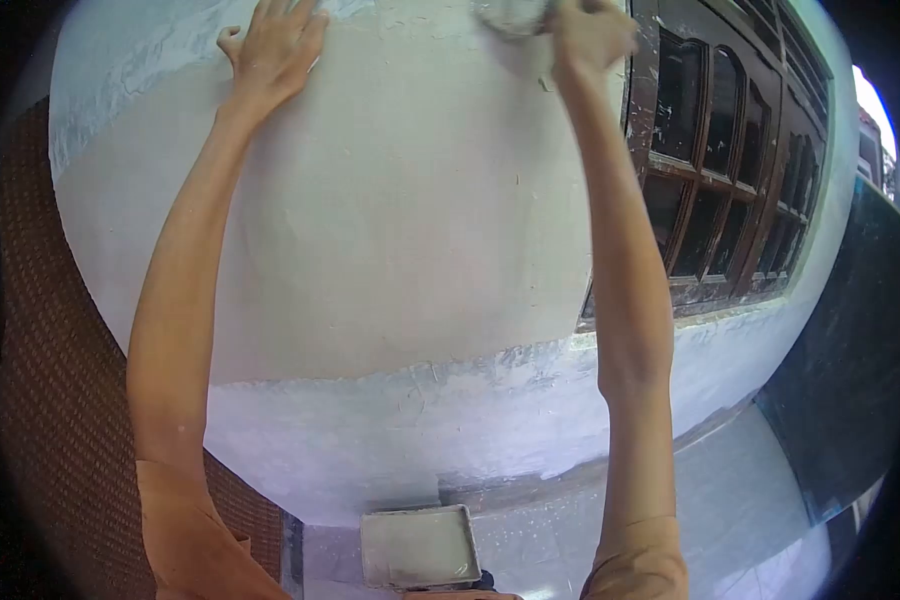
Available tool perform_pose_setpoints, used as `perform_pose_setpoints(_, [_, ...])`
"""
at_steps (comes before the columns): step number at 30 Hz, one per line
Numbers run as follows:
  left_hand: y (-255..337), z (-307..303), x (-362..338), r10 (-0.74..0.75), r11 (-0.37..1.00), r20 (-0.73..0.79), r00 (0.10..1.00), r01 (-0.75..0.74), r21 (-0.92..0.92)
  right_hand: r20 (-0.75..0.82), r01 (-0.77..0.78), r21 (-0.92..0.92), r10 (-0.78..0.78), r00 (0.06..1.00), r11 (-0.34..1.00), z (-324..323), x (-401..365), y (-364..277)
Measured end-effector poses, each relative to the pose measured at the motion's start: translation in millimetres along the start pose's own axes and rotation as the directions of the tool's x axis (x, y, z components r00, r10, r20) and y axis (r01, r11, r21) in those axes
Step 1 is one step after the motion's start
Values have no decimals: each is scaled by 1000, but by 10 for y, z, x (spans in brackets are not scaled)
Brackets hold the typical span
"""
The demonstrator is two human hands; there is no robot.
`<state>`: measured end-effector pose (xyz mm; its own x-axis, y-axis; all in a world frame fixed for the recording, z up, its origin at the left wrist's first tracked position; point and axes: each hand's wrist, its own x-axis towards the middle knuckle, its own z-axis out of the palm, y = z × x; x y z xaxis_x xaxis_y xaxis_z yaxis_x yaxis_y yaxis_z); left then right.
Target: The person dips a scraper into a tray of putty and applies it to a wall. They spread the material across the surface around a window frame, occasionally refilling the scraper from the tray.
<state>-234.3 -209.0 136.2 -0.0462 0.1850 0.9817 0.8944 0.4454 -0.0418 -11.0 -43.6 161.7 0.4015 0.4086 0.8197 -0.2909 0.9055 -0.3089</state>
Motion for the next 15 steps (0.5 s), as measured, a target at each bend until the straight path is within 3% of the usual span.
perform_pose_setpoints(3, [21, 39, -1, -6, 1000, -26, 1000, 6, -6, -30, -3, 154, 8, 1000, 988, -91, 25, -18])
perform_pose_setpoints(5, [15, 21, 8, -9, 1000, -12, 1000, 10, 2, 174, -10, 248, -34, 984, 969, 199, -112, 114])
perform_pose_setpoints(8, [-7, -23, 30, -13, 1000, 22, 1000, 12, 11, 188, 22, 84, -38, 982, 996, 537, -315, 72])
perform_pose_setpoints(12, [-5, -19, 3, -5, 1000, 21, 1000, 5, 8, 22, -110, 192, 108, 994, 975, 127, -35, 133])
perform_pose_setpoints(14, [-2, 28, 10, -4, 1000, 6, 1000, 4, 12, -125, -58, -6, 57, 991, 998, -192, 133, 97])
perform_pose_setpoints(15, [3, 36, 10, 7, 1000, -8, 1000, -7, 16, -145, -34, 72, 44, 988, 997, -218, 125, 42])
